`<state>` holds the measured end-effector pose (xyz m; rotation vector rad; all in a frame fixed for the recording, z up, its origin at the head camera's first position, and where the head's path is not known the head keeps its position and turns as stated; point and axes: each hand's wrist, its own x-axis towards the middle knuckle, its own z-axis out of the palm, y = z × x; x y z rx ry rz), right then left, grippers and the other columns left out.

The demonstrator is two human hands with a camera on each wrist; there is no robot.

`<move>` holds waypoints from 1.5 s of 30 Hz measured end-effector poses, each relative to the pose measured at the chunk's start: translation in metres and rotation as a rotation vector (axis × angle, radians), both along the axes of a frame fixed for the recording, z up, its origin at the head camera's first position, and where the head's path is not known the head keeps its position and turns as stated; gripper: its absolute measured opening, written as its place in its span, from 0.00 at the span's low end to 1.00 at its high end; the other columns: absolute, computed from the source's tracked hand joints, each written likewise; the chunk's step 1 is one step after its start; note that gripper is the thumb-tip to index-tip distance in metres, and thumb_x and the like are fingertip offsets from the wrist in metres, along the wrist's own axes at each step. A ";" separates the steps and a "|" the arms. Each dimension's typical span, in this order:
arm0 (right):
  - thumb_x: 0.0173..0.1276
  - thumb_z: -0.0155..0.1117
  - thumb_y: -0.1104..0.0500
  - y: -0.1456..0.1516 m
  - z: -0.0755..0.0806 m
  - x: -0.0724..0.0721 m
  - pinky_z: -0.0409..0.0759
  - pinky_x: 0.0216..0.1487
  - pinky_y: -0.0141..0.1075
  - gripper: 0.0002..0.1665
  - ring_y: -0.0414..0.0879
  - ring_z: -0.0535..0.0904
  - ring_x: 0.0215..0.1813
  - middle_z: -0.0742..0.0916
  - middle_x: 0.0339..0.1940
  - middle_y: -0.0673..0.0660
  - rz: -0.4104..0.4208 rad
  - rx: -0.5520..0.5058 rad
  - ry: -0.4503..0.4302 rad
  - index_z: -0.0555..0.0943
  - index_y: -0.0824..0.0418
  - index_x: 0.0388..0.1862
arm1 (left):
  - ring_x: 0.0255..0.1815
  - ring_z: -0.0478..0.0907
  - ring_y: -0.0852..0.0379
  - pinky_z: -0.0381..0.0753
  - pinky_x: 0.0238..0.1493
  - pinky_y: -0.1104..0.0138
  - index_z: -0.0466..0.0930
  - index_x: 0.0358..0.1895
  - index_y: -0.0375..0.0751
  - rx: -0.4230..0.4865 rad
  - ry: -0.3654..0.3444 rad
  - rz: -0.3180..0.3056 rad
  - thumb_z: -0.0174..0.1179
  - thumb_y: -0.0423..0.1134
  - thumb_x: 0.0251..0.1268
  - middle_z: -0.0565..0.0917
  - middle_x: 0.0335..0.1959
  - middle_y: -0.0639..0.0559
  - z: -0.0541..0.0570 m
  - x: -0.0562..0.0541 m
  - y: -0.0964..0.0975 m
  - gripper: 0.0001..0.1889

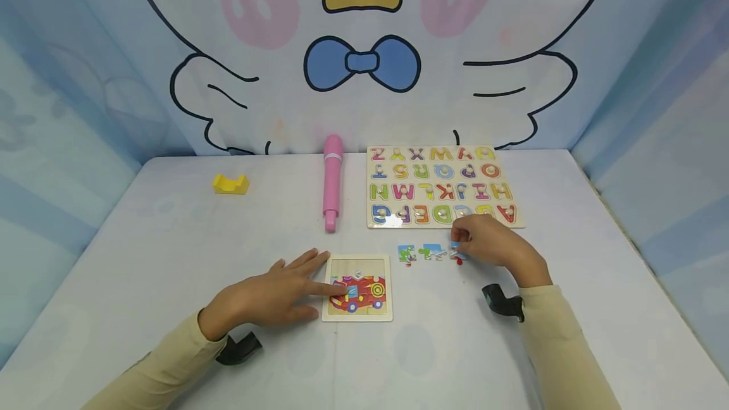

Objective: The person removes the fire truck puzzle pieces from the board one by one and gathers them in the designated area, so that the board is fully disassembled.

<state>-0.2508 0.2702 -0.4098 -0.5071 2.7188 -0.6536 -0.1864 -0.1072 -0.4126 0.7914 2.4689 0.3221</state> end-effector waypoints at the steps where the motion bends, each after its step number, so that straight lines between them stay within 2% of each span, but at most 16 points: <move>1: 0.65 0.68 0.68 0.000 0.000 0.000 0.71 0.36 0.40 0.05 0.47 0.73 0.36 0.80 0.31 0.51 -0.001 0.001 0.002 0.81 0.60 0.35 | 0.84 0.41 0.41 0.50 0.72 0.31 0.73 0.72 0.72 0.000 0.003 -0.001 0.66 0.45 0.71 0.52 0.83 0.44 0.000 0.000 0.000 0.29; 10: 0.64 0.67 0.69 -0.007 -0.004 0.000 0.71 0.35 0.39 0.05 0.47 0.73 0.34 0.79 0.28 0.51 0.003 0.049 0.048 0.80 0.61 0.33 | 0.84 0.41 0.42 0.49 0.72 0.31 0.72 0.72 0.72 -0.001 0.003 -0.002 0.65 0.45 0.71 0.52 0.83 0.44 0.000 0.000 -0.001 0.29; 16: 0.65 0.67 0.69 -0.009 -0.004 0.001 0.71 0.34 0.39 0.05 0.47 0.73 0.34 0.77 0.28 0.52 0.002 0.094 0.050 0.79 0.63 0.33 | 0.84 0.41 0.42 0.49 0.72 0.30 0.72 0.72 0.72 0.004 0.001 -0.004 0.66 0.45 0.71 0.52 0.83 0.44 -0.001 0.000 -0.001 0.29; 26: 0.65 0.67 0.69 -0.014 -0.003 0.003 0.71 0.34 0.39 0.06 0.47 0.73 0.34 0.78 0.29 0.52 0.005 0.108 0.063 0.78 0.62 0.32 | 0.84 0.41 0.41 0.49 0.72 0.30 0.72 0.72 0.72 -0.002 0.007 -0.012 0.65 0.45 0.71 0.51 0.84 0.44 -0.002 0.000 -0.001 0.29; 33: 0.67 0.65 0.69 -0.025 0.003 0.005 0.73 0.34 0.40 0.03 0.46 0.74 0.32 0.80 0.31 0.53 -0.001 0.095 0.138 0.81 0.62 0.36 | 0.84 0.41 0.41 0.50 0.72 0.30 0.73 0.72 0.71 0.002 0.004 -0.002 0.65 0.45 0.71 0.52 0.83 0.43 -0.002 0.000 -0.001 0.28; 37: 0.67 0.68 0.68 -0.052 0.006 0.017 0.80 0.39 0.43 0.06 0.47 0.78 0.36 0.83 0.37 0.54 0.049 0.063 0.221 0.83 0.62 0.43 | 0.84 0.41 0.41 0.50 0.72 0.31 0.73 0.72 0.72 -0.003 -0.003 -0.005 0.65 0.46 0.71 0.52 0.83 0.44 -0.003 0.000 0.000 0.28; 39: 0.66 0.70 0.68 -0.071 0.008 0.023 0.81 0.43 0.45 0.10 0.48 0.78 0.40 0.84 0.41 0.55 0.110 0.052 0.269 0.85 0.62 0.46 | 0.84 0.41 0.41 0.50 0.72 0.31 0.72 0.72 0.73 -0.009 -0.001 -0.010 0.65 0.46 0.71 0.52 0.84 0.44 -0.004 0.000 0.000 0.29; 42: 0.65 0.72 0.67 -0.104 0.009 0.031 0.83 0.48 0.46 0.15 0.49 0.79 0.45 0.84 0.47 0.56 0.210 0.049 0.288 0.85 0.60 0.51 | 0.84 0.41 0.41 0.51 0.72 0.30 0.72 0.72 0.73 -0.017 0.005 -0.014 0.65 0.46 0.71 0.52 0.84 0.44 -0.004 -0.001 0.000 0.29; 45: 0.66 0.72 0.64 -0.131 0.006 0.038 0.83 0.49 0.44 0.20 0.48 0.79 0.47 0.83 0.50 0.56 0.312 0.058 0.265 0.84 0.60 0.57 | 0.84 0.42 0.40 0.52 0.71 0.30 0.72 0.72 0.73 -0.016 0.011 -0.024 0.65 0.46 0.71 0.52 0.83 0.44 -0.003 -0.001 -0.001 0.29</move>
